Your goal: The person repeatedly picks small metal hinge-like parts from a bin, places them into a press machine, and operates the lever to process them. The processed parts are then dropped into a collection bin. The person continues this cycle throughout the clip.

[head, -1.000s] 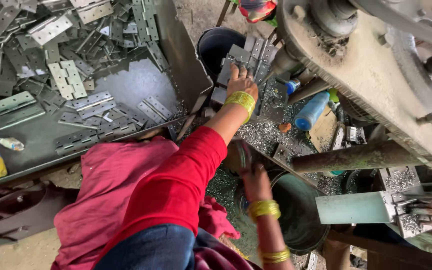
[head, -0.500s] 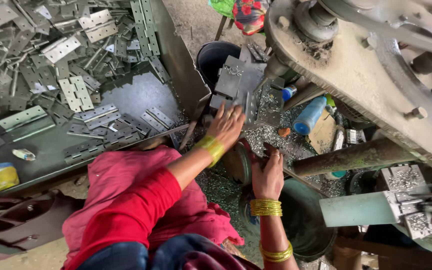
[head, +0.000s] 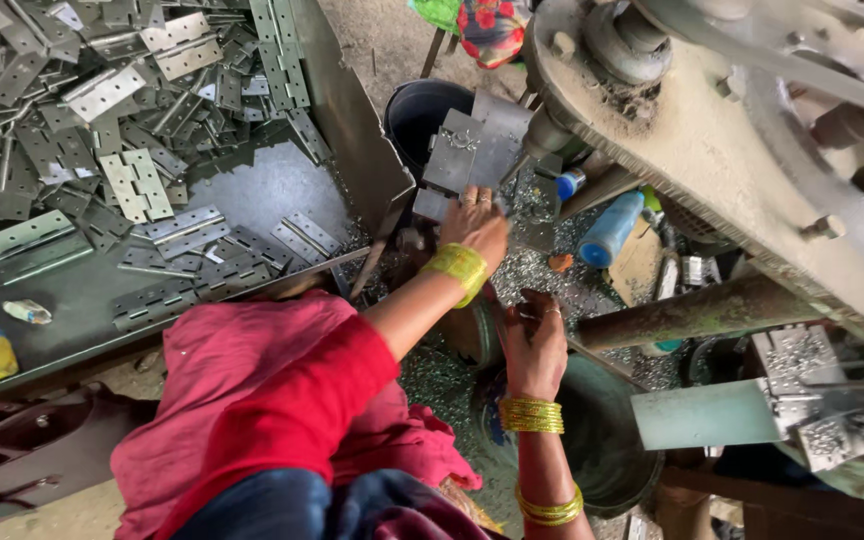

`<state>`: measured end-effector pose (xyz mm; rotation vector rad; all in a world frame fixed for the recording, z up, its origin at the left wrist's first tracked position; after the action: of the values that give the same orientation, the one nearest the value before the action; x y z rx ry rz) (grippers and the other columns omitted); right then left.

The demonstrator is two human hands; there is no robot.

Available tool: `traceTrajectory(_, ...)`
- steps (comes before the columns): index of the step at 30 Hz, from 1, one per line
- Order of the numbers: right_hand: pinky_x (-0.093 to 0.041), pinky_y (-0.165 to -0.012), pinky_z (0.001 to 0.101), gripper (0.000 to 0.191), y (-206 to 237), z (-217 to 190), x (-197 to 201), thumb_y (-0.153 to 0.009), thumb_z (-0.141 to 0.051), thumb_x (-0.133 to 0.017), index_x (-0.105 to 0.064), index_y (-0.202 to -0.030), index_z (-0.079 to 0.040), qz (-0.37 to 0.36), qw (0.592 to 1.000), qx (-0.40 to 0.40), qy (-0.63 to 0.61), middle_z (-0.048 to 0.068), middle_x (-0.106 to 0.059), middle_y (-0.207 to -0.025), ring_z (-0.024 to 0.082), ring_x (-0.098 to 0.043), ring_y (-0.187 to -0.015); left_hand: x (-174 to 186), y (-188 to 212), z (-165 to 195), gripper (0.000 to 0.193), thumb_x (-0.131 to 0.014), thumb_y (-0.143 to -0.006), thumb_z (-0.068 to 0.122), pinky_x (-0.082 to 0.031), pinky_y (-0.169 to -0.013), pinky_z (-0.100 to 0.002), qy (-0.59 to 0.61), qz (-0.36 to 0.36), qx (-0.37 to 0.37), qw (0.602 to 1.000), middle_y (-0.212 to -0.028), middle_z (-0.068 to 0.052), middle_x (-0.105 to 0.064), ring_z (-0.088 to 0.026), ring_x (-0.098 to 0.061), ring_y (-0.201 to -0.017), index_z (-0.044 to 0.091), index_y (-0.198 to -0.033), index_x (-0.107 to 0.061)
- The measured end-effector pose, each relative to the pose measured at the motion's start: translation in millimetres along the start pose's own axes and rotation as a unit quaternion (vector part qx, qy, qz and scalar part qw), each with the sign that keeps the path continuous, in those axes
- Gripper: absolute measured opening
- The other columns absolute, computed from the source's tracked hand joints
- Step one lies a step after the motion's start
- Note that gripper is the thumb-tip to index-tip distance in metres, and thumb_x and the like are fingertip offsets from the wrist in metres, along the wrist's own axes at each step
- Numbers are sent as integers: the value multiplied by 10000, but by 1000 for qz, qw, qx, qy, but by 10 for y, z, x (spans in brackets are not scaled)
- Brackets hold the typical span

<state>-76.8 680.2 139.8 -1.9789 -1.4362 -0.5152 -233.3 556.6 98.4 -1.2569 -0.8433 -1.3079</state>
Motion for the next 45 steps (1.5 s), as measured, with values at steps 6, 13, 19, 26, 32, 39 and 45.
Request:
traceTrajectory(6,-548,-783,426,372,-53,34,-94,-907,-252,-673,-642,-1252,-118,-66,996,5,53,109,-775,-1022,293,-758,-920,192,345,101,233,-629,-831,244,-297,-960,-401,-185,-43,-76,979,-1363,-46,-584,-207,-451,-1231,159,-972,-794)
traceTrajectory(13,-538,-749,535,603,330,885,-717,-893,-299,-649,-497,-1455,-141,-198,956,9,217,260,-654,-1141,463,-685,-919,230,-40,66,220,-616,-932,238,-272,-1006,-440,-180,-47,-19,982,-1146,-34,-725,-231,-463,-1235,148,-972,-812)
traceTrajectory(19,-526,-822,551,498,410,1425,-806,-931,-439,-644,-615,-1184,-12,-221,952,-112,182,314,-702,-1023,493,-665,-1013,267,152,-5,222,-619,-907,230,-289,-1001,-418,-115,-13,-27,993,-1188,-72,-722,-247,-474,-1267,122,-939,-810)
traceTrajectory(26,-537,-748,528,531,209,1400,-725,-885,-472,-662,-627,-1135,-6,-195,967,-119,116,305,-709,-906,485,-700,-902,177,186,-51,221,-598,-939,175,-273,-1057,-464,-81,-47,-38,995,-1164,-81,-732,-227,-466,-1308,95,-939,-803)
traceTrajectory(32,-544,-718,524,442,530,1555,-956,-865,-389,-685,-662,-1083,-6,-169,970,-154,83,295,-712,-861,484,-712,-850,290,169,-134,247,-584,-949,204,-272,-1062,-468,-74,3,-27,997,-1196,-74,-731,-236,-475,-1301,113,-985,-812)
traceTrajectory(39,-538,-771,511,451,211,1511,-761,-885,-415,-694,-656,-1098,-20,-197,969,-128,82,304,-698,-919,491,-681,-945,236,-148,-53,263,-581,-946,222,-254,-1071,-469,-102,-30,-2,994,-1277,-58,-697,-262,-466,-1299,117,-1000,-816)
traceTrajectory(45,-531,-783,496,427,529,1499,-960,-862,-386,-710,-677,-1075,-17,-193,960,-129,157,285,-713,-924,468,-693,-935,289,-93,-122,313,-549,-908,186,-163,-1105,-570,-42,6,-2,999,-1510,-101,-493,-311,-300,-1445,99,-1130,-752)
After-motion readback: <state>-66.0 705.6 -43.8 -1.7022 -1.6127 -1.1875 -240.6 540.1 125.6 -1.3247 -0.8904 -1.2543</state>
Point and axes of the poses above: each hand's wrist, its own y-axis away from the middle knuckle, its own x-axis out of the back of the hand, z = x × y, the point moved 7 cm from there along -y, towards the middle knuckle
